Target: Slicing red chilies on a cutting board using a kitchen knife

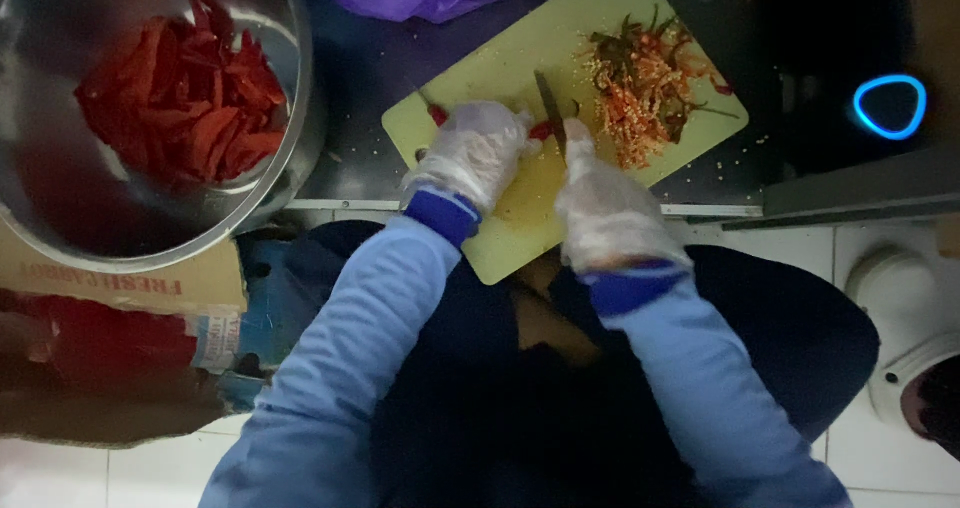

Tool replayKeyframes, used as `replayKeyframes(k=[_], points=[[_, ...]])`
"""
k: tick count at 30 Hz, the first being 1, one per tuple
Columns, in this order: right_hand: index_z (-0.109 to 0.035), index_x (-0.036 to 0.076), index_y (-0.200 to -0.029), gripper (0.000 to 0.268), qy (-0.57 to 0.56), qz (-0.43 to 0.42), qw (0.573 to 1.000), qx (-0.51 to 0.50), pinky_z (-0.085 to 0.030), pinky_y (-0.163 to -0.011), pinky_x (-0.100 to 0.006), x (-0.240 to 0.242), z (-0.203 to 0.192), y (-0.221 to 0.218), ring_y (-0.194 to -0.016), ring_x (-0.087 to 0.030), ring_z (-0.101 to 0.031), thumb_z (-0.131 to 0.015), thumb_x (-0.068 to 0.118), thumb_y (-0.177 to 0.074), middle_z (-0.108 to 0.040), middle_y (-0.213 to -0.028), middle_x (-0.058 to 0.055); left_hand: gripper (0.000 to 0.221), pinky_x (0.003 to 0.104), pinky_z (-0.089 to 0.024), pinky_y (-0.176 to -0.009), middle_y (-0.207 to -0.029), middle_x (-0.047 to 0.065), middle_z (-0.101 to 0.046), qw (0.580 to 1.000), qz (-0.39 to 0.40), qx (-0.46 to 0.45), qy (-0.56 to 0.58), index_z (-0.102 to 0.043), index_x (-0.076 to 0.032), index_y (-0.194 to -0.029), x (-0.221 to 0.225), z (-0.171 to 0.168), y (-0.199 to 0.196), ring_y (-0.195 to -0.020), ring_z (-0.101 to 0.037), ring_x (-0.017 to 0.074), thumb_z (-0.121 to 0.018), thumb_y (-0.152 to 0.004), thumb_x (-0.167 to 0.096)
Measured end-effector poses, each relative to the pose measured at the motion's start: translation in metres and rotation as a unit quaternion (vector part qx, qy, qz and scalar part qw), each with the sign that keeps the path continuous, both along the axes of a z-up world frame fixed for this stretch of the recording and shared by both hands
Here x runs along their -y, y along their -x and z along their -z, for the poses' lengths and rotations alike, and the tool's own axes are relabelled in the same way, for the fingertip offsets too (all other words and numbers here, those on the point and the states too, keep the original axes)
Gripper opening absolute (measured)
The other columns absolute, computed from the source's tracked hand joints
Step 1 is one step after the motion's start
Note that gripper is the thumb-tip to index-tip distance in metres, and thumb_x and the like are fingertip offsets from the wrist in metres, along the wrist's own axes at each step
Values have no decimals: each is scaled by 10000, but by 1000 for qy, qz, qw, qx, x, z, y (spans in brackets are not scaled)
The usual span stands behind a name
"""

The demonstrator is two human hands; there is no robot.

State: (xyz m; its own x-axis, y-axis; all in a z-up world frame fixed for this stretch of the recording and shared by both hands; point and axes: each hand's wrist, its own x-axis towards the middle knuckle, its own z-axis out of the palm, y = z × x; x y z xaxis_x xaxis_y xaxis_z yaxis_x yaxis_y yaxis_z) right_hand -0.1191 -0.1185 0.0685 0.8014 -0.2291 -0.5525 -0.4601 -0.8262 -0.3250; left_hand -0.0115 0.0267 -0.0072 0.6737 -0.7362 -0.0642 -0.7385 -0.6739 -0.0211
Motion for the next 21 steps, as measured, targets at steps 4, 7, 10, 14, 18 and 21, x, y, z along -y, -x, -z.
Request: replayKeyframes(k=[4, 7, 10, 14, 18, 21], points=[[-310, 211, -1571, 501, 12, 7, 1000, 0, -522, -999, -604, -14, -19, -10, -1179, -418, -700, -283, 290, -1077, -758, -1149, -216, 232, 511, -654, -738, -864, 125, -797, 995, -38, -69, 61, -805, -100, -887, 3, 21, -10, -961, -771, 393, -604, -958, -190], [-422, 204, -1536, 468, 15, -13, 999, 34, -545, -940, -626, -3, -5, -2, -1134, -430, -714, -314, 342, -1102, -770, -1075, -225, 257, 504, -634, -801, -938, 113, -788, 998, -30, -51, 37, -757, -129, -1078, -8, -5, 6, -990, -770, 341, -618, -963, -313], [-390, 173, -1576, 518, 17, -51, 996, 66, -546, -911, -679, 32, 6, 10, -1133, -511, -683, -443, 296, -1076, -743, -1101, -294, 539, 544, -592, -879, -1091, 159, -776, 996, -56, -63, 30, -669, -127, -1369, -32, -47, 15, -1070, -742, 363, -625, -993, -511], [-470, 200, -1489, 418, 59, 38, 997, 35, -520, -991, -615, 56, -11, 21, -1210, -443, -674, -409, 338, -1099, -736, -1217, -225, 646, 585, -563, -913, -1238, 152, -749, 993, -103, -61, 8, -653, -173, -1422, -66, -49, -2, -1137, -712, 392, -671, -941, -605], [-542, 196, -1332, 380, -12, 104, 993, 46, -490, -1025, -667, 53, -18, 22, -1275, -468, -608, -528, 462, -1061, -698, -1297, -190, 745, 590, -562, -906, -1337, 138, -700, 993, -113, -13, -1, -561, -174, -1491, -47, -60, 8, -1181, -692, 386, -682, -932, -651], [-550, 245, -1329, 473, -85, 118, 989, -8, -445, -1088, -600, 47, -19, 13, -1375, -372, -557, -380, 581, -1043, -670, -1384, -85, 570, 590, -595, -840, -1035, 223, -779, 994, -12, -73, 76, -657, -52, -1360, -2, -63, 38, -1001, -751, 438, -672, -1007, -499]])
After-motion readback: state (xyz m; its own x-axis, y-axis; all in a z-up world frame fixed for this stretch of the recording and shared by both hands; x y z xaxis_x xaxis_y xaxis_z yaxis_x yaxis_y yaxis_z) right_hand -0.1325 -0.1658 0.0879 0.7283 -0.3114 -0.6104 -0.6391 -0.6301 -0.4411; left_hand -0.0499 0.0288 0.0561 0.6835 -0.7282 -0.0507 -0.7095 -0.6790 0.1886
